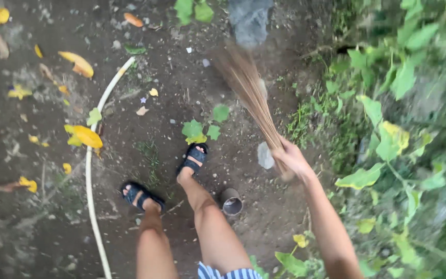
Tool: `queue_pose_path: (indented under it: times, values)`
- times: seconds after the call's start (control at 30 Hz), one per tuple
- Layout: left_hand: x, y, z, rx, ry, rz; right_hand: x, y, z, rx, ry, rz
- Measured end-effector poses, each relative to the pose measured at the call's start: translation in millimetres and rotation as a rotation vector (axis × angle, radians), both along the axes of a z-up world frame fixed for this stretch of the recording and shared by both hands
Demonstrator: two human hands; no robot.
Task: Sweeping an outdoor dirt ground using a stick broom.
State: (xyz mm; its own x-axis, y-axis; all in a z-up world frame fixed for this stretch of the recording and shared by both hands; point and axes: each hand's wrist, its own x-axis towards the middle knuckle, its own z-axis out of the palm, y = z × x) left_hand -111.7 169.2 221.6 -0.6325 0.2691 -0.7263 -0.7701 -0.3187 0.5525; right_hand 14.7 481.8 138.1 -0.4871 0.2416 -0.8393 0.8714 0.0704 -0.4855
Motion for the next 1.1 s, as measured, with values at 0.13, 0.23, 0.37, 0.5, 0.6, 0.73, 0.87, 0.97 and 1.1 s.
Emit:
queue_pose_path:
  times: [0.13, 0.23, 0.37, 0.5, 0.6, 0.73, 0.87, 0.97, 1.1]
  values:
    - [-5.7, -27.6, 7.0, -0.002, 0.017, 0.141, 0.1, -37.4, 50.4, -0.122, 0.006, -0.01]
    - [3.8, -54.6, 13.2, -0.007, 0.007, 0.225, 6.9, -82.9, -2.3, 0.048, -0.033, -0.343]
    - [14.2, -97.3, 1.9, 0.002, 0.019, 0.317, -48.4, -183.7, -101.3, 0.064, 0.032, -0.472]
    - [69.5, -203.6, -85.5, -0.062, -0.271, 0.666, -142.7, -302.8, -122.2, -0.397, 0.068, -0.339]
    - [139.8, -265.4, -146.7, -0.244, -0.361, 0.728, -194.3, -330.9, -61.5, -0.638, 0.077, -0.29]
    - [194.7, -301.6, -170.0, -0.312, -0.509, 0.659, -134.2, -370.3, -8.7, -0.691, 0.115, -0.344]
    - [227.6, -311.1, -182.1, -0.324, -0.502, 0.632, -62.2, -418.0, 29.4, -0.808, -0.306, -0.624]
    - [247.8, -314.3, -213.6, -0.307, -0.489, 0.572, -52.9, -434.6, -49.9, -1.039, -0.263, -0.9]
    - [267.5, -320.1, -218.6, -0.275, -0.544, 0.384, -125.5, -454.2, -131.4, -1.408, -0.268, -1.043]
